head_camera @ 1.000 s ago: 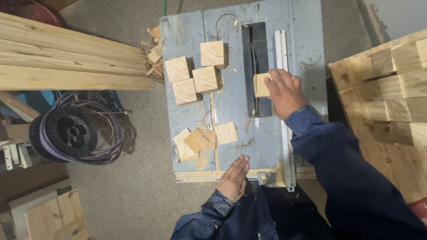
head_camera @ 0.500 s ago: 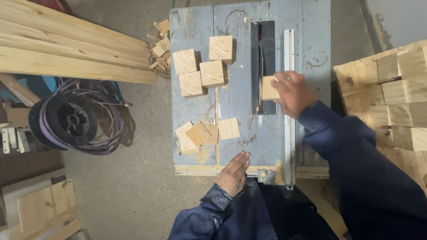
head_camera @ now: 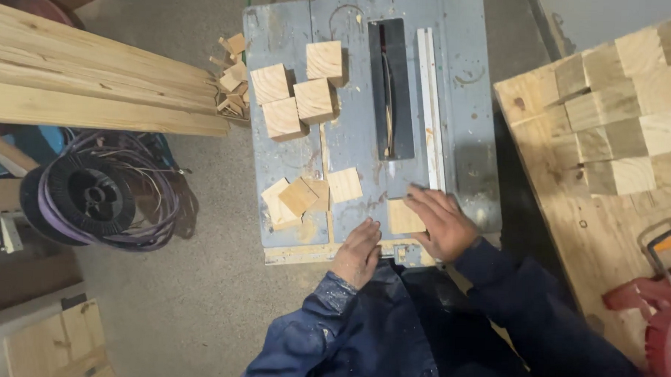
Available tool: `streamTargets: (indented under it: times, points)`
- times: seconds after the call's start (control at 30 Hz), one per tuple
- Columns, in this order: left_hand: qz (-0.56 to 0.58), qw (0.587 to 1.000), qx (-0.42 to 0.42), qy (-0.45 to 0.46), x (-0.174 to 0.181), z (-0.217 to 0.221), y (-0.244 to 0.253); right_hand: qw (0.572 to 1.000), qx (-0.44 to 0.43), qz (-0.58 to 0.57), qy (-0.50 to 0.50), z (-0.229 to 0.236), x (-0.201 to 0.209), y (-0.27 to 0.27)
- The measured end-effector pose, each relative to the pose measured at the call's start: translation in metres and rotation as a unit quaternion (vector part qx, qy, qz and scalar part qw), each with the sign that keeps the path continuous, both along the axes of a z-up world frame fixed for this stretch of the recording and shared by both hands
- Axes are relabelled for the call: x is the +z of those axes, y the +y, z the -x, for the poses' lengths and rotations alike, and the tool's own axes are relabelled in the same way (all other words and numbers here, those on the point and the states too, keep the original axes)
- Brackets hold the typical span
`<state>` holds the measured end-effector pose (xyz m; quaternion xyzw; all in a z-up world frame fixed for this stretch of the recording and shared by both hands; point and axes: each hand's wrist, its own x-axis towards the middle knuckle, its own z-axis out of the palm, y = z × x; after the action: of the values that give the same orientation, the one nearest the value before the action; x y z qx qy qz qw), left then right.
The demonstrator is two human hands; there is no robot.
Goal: Sorting and inspecting small wooden blocks on a table saw surface.
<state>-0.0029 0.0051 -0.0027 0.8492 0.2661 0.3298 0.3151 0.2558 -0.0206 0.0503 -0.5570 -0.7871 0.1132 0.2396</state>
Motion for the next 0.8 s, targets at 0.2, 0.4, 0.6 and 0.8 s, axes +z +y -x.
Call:
streamTargets:
  times: [0.2, 0.4, 0.6, 0.8]
  points:
    - [0.304, 0.941, 0.134, -0.059, 0.029, -0.027, -0.002, 0.983, -0.120, 0.132, -0.031, 0.003, -0.023, -0.019]
    - [0.458, 0.863, 0.199, -0.079, 0.015, -0.036, 0.001, 0.988, -0.116, 0.055, 0.090, 0.020, 0.005, -0.024]
    - [0.175, 0.966, 0.178, -0.066, -0.033, -0.049, 0.004, 0.996, -0.063, -0.033, 0.061, 0.026, 0.005, -0.004]
    - [0.204, 0.960, 0.181, -0.066, -0.016, -0.066, 0.005, 0.997, -0.010, -0.020, -0.074, 0.001, 0.007, 0.010]
